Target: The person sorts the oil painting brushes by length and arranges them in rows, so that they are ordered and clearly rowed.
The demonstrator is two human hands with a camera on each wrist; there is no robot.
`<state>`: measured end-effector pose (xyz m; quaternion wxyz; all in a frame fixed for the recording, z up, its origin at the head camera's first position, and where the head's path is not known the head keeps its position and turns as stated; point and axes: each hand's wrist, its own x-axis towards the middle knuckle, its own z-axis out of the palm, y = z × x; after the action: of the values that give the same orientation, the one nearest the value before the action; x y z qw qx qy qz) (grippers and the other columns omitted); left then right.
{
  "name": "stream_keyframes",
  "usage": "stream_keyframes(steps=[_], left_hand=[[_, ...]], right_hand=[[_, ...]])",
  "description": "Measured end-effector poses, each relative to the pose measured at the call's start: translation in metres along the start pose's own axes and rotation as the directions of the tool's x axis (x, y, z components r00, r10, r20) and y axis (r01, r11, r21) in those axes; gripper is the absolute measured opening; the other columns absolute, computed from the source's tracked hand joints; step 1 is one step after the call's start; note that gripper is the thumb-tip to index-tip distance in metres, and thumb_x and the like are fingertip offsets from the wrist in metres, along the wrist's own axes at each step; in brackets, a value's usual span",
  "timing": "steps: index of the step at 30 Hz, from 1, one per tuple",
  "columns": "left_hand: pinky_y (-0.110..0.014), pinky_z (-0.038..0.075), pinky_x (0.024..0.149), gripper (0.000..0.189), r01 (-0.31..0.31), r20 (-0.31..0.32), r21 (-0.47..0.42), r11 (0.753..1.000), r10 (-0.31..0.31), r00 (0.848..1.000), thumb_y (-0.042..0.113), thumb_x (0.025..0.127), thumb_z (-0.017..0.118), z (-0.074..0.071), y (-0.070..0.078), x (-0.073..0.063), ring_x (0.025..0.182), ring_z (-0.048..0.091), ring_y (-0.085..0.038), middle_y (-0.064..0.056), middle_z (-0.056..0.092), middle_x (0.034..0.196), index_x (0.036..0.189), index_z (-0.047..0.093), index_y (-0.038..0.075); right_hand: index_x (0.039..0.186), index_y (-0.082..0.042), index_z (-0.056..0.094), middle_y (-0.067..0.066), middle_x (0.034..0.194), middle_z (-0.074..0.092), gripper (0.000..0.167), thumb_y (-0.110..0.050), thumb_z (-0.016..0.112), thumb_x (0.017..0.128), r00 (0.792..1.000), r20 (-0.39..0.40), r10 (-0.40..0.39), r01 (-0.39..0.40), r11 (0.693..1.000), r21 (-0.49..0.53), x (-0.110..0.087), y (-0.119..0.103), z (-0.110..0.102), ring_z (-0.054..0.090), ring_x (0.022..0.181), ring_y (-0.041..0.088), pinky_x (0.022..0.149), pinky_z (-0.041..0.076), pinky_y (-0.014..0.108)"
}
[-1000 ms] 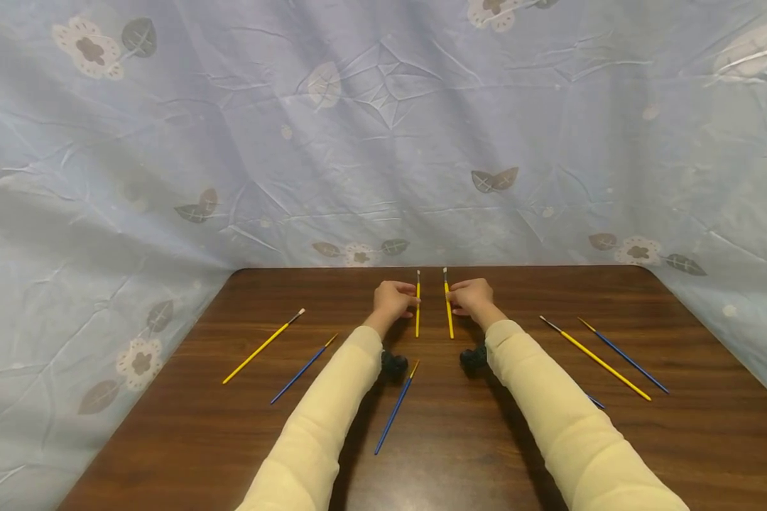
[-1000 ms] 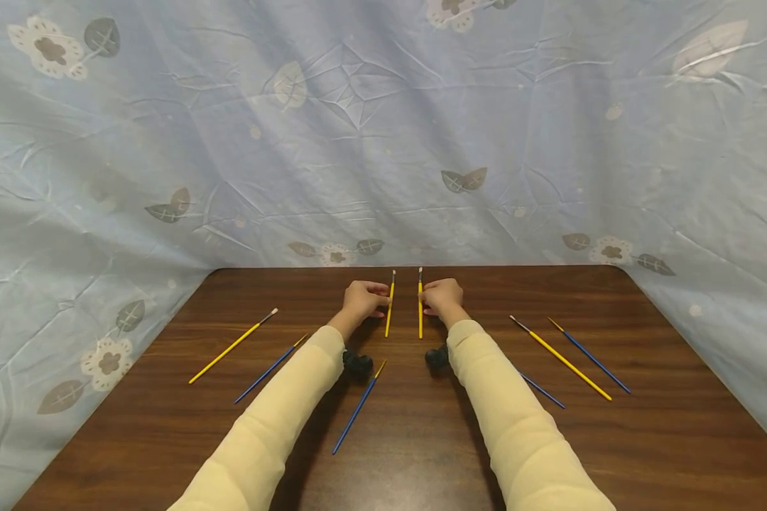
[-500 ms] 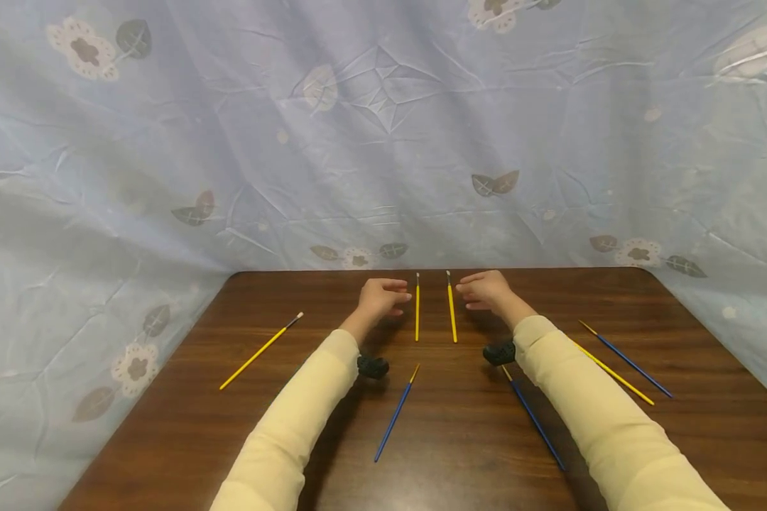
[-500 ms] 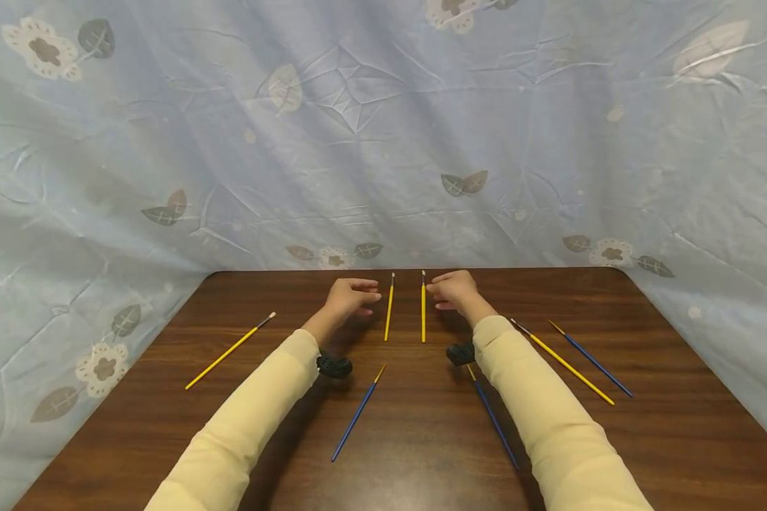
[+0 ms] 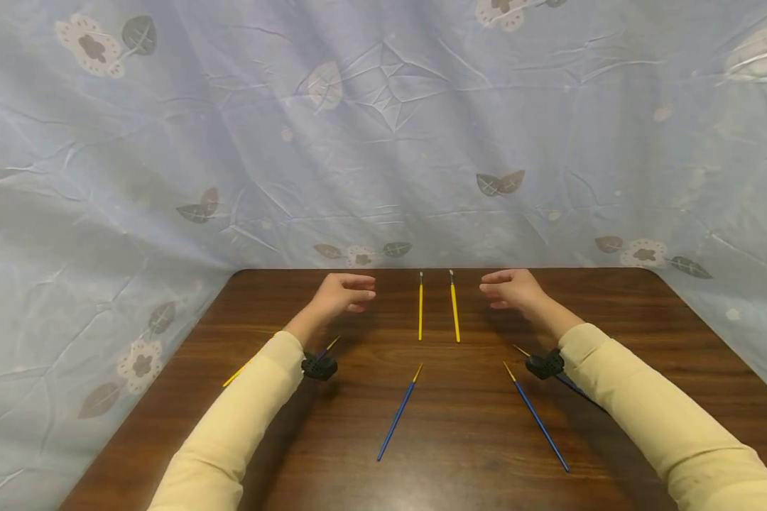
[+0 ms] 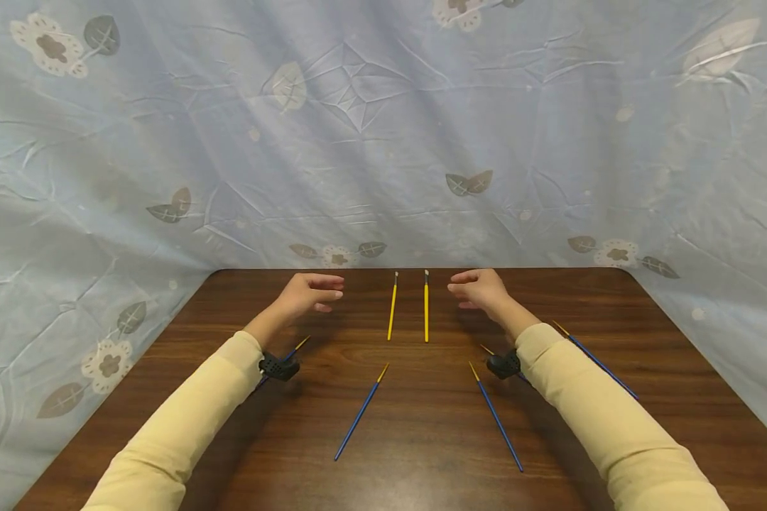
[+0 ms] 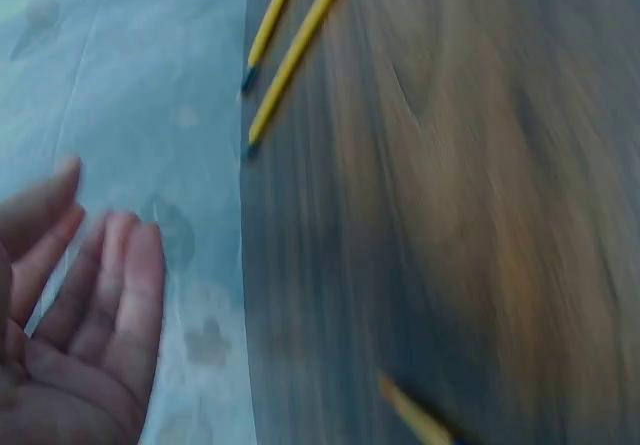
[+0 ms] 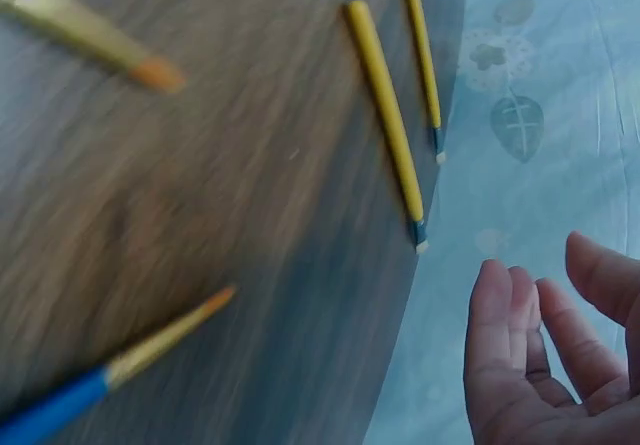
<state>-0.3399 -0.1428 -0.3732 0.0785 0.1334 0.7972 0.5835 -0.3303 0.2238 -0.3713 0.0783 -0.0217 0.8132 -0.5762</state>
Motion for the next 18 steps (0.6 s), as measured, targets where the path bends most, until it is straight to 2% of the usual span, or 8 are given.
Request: stream_keyframes(steps=[6,10,13,16,18], left_hand=[[-0.048,0.054,0.088,0.042,-0.068,0.044,0.068,0.995,0.065,0.997,0.014,0.090,0.071,-0.033,-0.007,-0.021,0.109,0.062,-0.029,-0.015,0.063,0.125,0.129,0.061,0.002],[-0.053,0.051,0.090,0.043,-0.067,0.029,0.103,0.992,0.064,0.997,0.015,0.089,0.073,-0.050,-0.014,-0.035,0.105,0.065,-0.027,-0.016,0.062,0.125,0.128,0.062,0.003],[-0.054,0.051,0.089,0.043,-0.078,0.010,0.140,0.987,0.078,0.997,0.015,0.088,0.074,-0.062,-0.023,-0.046,0.103,0.065,-0.027,-0.019,0.062,0.125,0.128,0.062,0.001],[-0.049,0.053,0.089,0.045,-0.088,-0.021,0.150,0.985,0.092,0.996,0.015,0.087,0.075,-0.075,-0.034,-0.056,0.104,0.064,-0.028,-0.020,0.062,0.124,0.127,0.062,0.000],[-0.041,0.054,0.089,0.045,-0.078,-0.048,0.130,0.988,0.085,0.995,0.015,0.085,0.077,-0.083,-0.039,-0.063,0.106,0.063,-0.028,-0.017,0.063,0.124,0.126,0.063,0.000]], right_hand=[[0.132,0.008,0.052,0.028,0.134,0.050,0.047,-0.017,0.065,0.095,0.996,-0.006,-0.091,0.090,0.994,-0.055,-0.020,0.007,-0.016,0.050,0.121,0.044,0.089,0.053,0.043],[0.132,0.008,0.052,0.028,0.130,0.052,0.049,-0.022,0.065,0.095,0.991,-0.020,-0.136,0.133,0.987,-0.091,-0.036,0.009,-0.024,0.053,0.117,0.043,0.088,0.054,0.043],[0.130,0.007,0.054,0.027,0.126,0.055,0.049,-0.025,0.066,0.095,0.984,-0.042,-0.174,0.166,0.976,-0.143,-0.048,0.011,-0.030,0.060,0.109,0.037,0.084,0.056,0.039],[0.127,0.004,0.058,0.024,0.121,0.059,0.048,-0.029,0.067,0.094,0.975,-0.074,-0.209,0.188,0.957,-0.222,-0.058,0.015,-0.038,0.064,0.098,0.027,0.078,0.058,0.035],[0.125,0.001,0.060,0.022,0.118,0.061,0.048,-0.034,0.067,0.093,0.971,-0.094,-0.219,0.187,0.945,-0.267,-0.063,0.021,-0.044,0.064,0.096,0.026,0.076,0.058,0.035]])
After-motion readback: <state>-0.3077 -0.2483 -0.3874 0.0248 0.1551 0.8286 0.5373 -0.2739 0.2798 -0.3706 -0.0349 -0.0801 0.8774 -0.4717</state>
